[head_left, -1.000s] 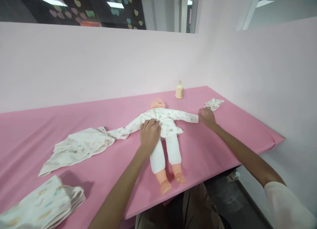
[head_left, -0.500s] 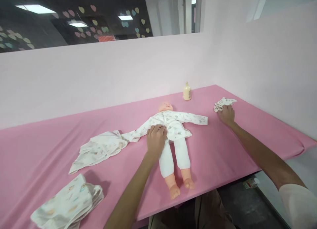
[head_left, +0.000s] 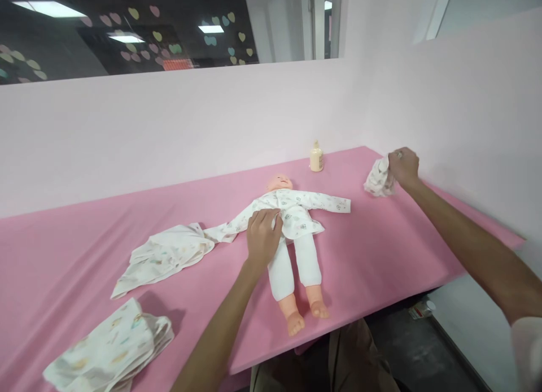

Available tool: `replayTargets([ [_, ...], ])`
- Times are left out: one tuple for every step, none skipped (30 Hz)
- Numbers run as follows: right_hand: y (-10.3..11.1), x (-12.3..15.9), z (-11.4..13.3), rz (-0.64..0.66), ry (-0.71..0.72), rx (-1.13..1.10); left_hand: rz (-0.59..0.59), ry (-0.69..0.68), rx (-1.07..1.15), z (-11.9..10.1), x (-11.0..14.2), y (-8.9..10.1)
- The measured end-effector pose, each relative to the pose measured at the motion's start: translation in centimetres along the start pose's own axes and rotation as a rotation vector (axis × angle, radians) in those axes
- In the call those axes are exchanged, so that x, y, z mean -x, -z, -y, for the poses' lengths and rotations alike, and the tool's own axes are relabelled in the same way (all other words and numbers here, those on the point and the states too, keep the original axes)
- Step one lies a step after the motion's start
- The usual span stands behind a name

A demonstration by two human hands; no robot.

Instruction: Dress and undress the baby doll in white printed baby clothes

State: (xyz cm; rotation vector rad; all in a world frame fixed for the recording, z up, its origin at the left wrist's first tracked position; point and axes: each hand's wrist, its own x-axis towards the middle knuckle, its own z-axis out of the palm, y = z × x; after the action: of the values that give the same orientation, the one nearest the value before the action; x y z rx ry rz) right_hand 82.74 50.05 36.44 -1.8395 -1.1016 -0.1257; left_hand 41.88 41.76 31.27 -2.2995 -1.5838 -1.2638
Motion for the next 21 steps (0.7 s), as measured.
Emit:
replayTargets([
  [1.8, -0.2, 1.5, -0.033, 0.016, -0.069, 0.034, 0.028, 0.077, -0.7, -0.1, 0.3],
  [3.6, 0.0, 3.2, -0.018, 0.056, -0.159, 0.082, 0.063, 0.165, -1.7, -0.3, 0.7],
  [5.3, 0.5, 4.9, 0.026, 0.1, -0.244, 0.143, 0.1, 0.262, -2.9, -0.4, 1.1],
  [6.9, 1.4, 6.7, 0.099, 0.135, -0.287, 0.214, 0.131, 0.363, -4.3, -0.5, 1.5],
  [8.3, 2.5, 8.4, 0.169, 0.158, -0.303, 0.28, 0.155, 0.462, -5.8, -0.5, 1.8],
  [9.4, 3.8, 10.0, 0.236, 0.202, -0.313, 0.338, 0.164, 0.553, -7.4, -0.6, 2.2],
  [10.3, 5.2, 11.5, 0.291, 0.222, -0.308, 0.384, 0.158, 0.631, -9.0, -0.7, 2.5],
  [10.9, 6.6, 12.8, 0.349, 0.231, -0.302, 0.416, 0.144, 0.691, -10.6, -0.8, 2.8],
  [11.4, 7.9, 13.9, 0.392, 0.255, -0.295, 0.442, 0.127, 0.725, -12.0, -1.0, 3.1],
  [11.8, 9.1, 14.8, 0.422, 0.278, -0.283, 0.459, 0.113, 0.734, -13.1, -1.2, 3.3],
  [12.1, 10.0, 15.5, 0.449, 0.307, -0.267, 0.458, 0.1, 0.725, -13.9, -1.4, 3.6],
  [12.5, 10.8, 16.1, 0.485, 0.346, -0.248, 0.442, 0.088, 0.706, -14.3, -1.8, 4.0],
  [12.9, 11.3, 16.4, 0.53, 0.385, -0.225, 0.41, 0.077, 0.686, -14.3, -2.1, 4.5],
  [13.3, 11.6, 16.6, 0.581, 0.42, -0.2, 0.366, 0.067, 0.67, -14.0, -2.5, 5.1],
  [13.8, 11.8, 16.7, 0.63, 0.448, -0.177, 0.316, 0.06, 0.66, -13.4, -2.9, 5.8],
  [14.3, 11.8, 16.7, 0.666, 0.463, -0.155, 0.27, 0.06, 0.658, -12.6, -3.3, 6.7],
  [14.8, 11.7, 16.5, 0.683, 0.465, -0.137, 0.236, 0.064, 0.66, -11.8, -3.7, 7.6],
  [15.2, 11.5, 16.3, 0.686, 0.456, -0.126, 0.221, 0.072, 0.673, -10.9, -4.0, 8.6],
  [15.5, 11.3, 16.1, 0.686, 0.44, -0.124, 0.221, 0.082, 0.689, -10.2, -4.3, 9.6],
  [15.7, 11.1, 15.9, 0.695, 0.422, -0.134, 0.233, 0.091, 0.701, -9.7, -4.6, 10.5],
  [15.8, 10.8, 15.8, 0.712, 0.401, -0.156, 0.255, 0.099, 0.709, -9.2, -4.9, 11.3],
])
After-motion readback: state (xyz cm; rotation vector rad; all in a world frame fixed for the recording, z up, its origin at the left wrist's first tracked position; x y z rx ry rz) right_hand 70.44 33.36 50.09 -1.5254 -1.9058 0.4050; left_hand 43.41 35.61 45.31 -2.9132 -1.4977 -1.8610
